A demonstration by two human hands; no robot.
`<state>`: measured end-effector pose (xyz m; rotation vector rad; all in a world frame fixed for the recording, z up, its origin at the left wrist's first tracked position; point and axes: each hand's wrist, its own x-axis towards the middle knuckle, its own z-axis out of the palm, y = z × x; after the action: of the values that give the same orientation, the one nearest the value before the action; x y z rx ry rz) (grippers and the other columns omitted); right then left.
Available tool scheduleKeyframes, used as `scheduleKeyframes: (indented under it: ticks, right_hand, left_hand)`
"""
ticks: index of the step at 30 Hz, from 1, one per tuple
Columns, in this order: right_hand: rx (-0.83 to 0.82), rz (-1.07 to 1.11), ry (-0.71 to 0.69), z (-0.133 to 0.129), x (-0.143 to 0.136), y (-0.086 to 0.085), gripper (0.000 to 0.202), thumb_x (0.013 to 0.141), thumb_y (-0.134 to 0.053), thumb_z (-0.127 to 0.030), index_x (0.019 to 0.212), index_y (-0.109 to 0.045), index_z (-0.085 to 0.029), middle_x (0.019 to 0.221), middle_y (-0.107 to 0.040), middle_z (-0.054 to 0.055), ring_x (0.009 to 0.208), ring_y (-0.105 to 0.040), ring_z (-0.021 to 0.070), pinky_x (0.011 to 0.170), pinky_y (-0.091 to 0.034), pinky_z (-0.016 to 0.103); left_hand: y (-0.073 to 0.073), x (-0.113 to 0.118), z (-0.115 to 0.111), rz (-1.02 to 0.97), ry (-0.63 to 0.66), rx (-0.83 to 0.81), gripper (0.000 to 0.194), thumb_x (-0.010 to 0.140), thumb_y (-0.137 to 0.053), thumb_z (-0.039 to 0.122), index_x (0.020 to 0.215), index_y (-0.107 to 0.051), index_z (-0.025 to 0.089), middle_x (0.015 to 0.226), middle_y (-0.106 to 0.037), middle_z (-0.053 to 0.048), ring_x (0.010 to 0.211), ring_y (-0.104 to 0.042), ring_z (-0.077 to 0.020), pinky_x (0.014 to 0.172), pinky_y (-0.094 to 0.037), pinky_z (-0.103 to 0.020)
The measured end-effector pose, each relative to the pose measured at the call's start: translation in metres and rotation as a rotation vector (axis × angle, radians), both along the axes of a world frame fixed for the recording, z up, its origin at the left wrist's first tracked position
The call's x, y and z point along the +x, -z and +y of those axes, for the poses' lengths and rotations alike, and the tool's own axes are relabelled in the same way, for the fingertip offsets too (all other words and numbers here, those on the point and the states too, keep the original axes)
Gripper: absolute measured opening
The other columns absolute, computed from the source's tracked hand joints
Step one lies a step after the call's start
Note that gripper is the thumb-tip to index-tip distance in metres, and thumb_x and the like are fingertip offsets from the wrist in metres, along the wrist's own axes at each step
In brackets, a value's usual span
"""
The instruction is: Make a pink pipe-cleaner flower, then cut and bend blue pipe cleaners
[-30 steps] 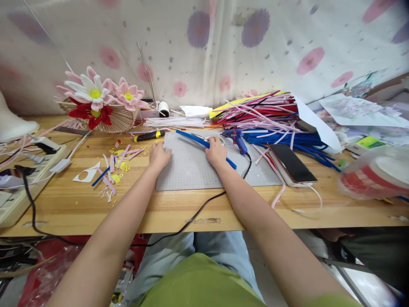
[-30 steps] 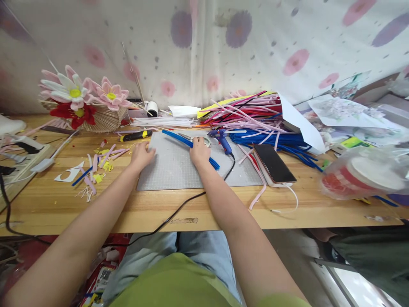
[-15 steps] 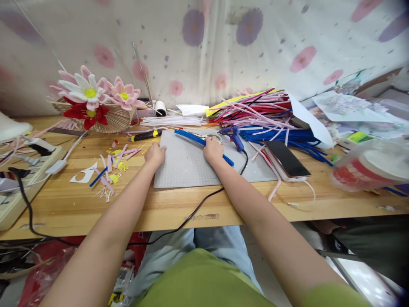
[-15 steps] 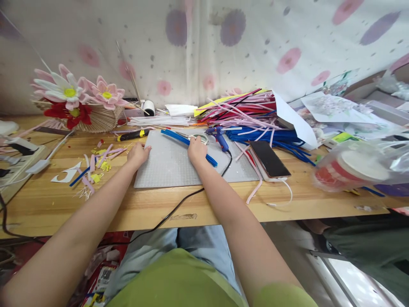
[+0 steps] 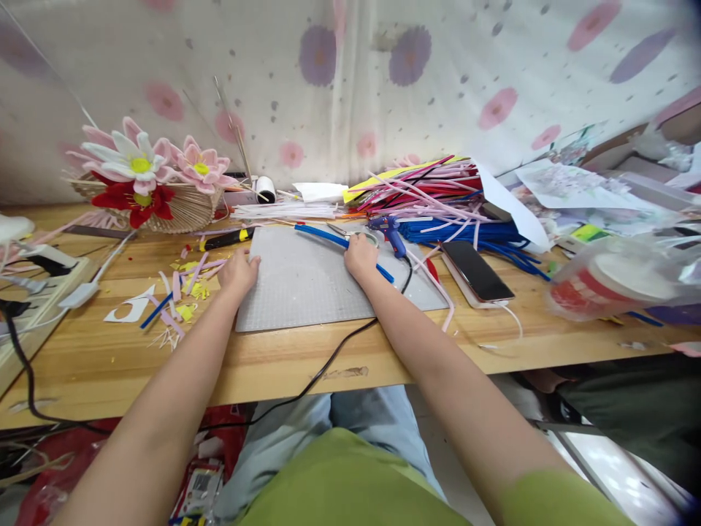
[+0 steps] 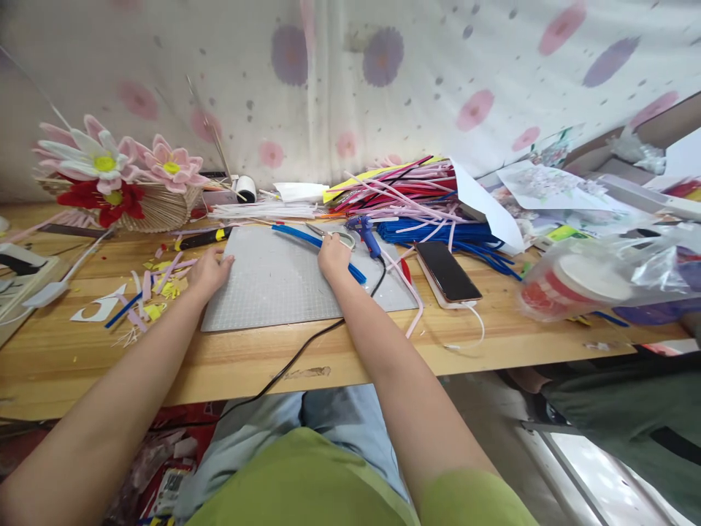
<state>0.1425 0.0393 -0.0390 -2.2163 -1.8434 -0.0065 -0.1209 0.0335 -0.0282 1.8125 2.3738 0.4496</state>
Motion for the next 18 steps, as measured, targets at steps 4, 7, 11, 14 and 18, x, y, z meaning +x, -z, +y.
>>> scheduleKeyframes:
  ticks: [4,7,11,14,18]
  right_hand:
    - [0.031,-0.008,0.005,0.000,-0.002,0.002,0.034,0.085,-0.033,-0.014,0.113,-0.052,-0.015,0.112,-0.053,0.014,0.087,-0.060,0.0227,0.071,-0.045,0.033]
    - [0.043,-0.008,0.011,-0.001,-0.002,0.003,0.033,0.085,-0.035,-0.016,0.113,-0.050,-0.016,0.113,-0.052,0.014,0.088,-0.060,0.0229,0.070,-0.045,0.034]
    - [0.071,-0.001,-0.035,-0.009,-0.004,0.002,0.033,0.083,-0.043,-0.022,0.116,-0.046,-0.016,0.118,-0.048,0.014,0.088,-0.059,0.0226,0.069,-0.044,0.034]
    - [0.070,0.000,-0.183,-0.018,-0.011,0.001,0.033,0.083,-0.046,-0.029,0.114,-0.047,-0.018,0.117,-0.050,0.014,0.092,-0.057,0.0234,0.071,-0.044,0.034]
    - [0.121,0.047,-0.406,-0.025,-0.015,-0.001,0.042,0.080,-0.051,-0.043,0.115,-0.050,-0.019,0.108,-0.059,0.011,0.097,-0.056,0.0245,0.078,-0.042,0.035]
  left_hand:
    - [0.002,0.007,-0.005,0.058,-0.005,0.070,0.042,0.080,-0.043,0.039,0.113,-0.053,0.015,0.110,-0.059,-0.020,0.107,-0.052,-0.0345,0.083,-0.041,-0.048]
    - [0.001,0.024,-0.009,0.111,0.026,0.203,0.043,0.077,-0.047,0.029,0.116,-0.052,0.012,0.121,-0.051,-0.022,0.116,-0.044,-0.0340,0.092,-0.036,-0.049]
    - [0.010,0.052,-0.014,0.093,0.235,0.233,0.049,0.081,-0.042,0.033,0.125,-0.047,0.011,0.136,-0.041,-0.016,0.127,-0.035,-0.0277,0.105,-0.027,-0.041]
    - [0.023,0.064,-0.018,0.111,0.381,0.086,0.057,0.086,-0.033,0.043,0.131,-0.042,0.010,0.142,-0.034,-0.016,0.133,-0.026,-0.0281,0.109,-0.019,-0.044]
    - [0.030,0.065,-0.021,0.115,0.404,0.053,0.059,0.086,-0.030,0.045,0.133,-0.041,0.010,0.143,-0.033,-0.015,0.134,-0.026,-0.0278,0.110,-0.017,-0.044]
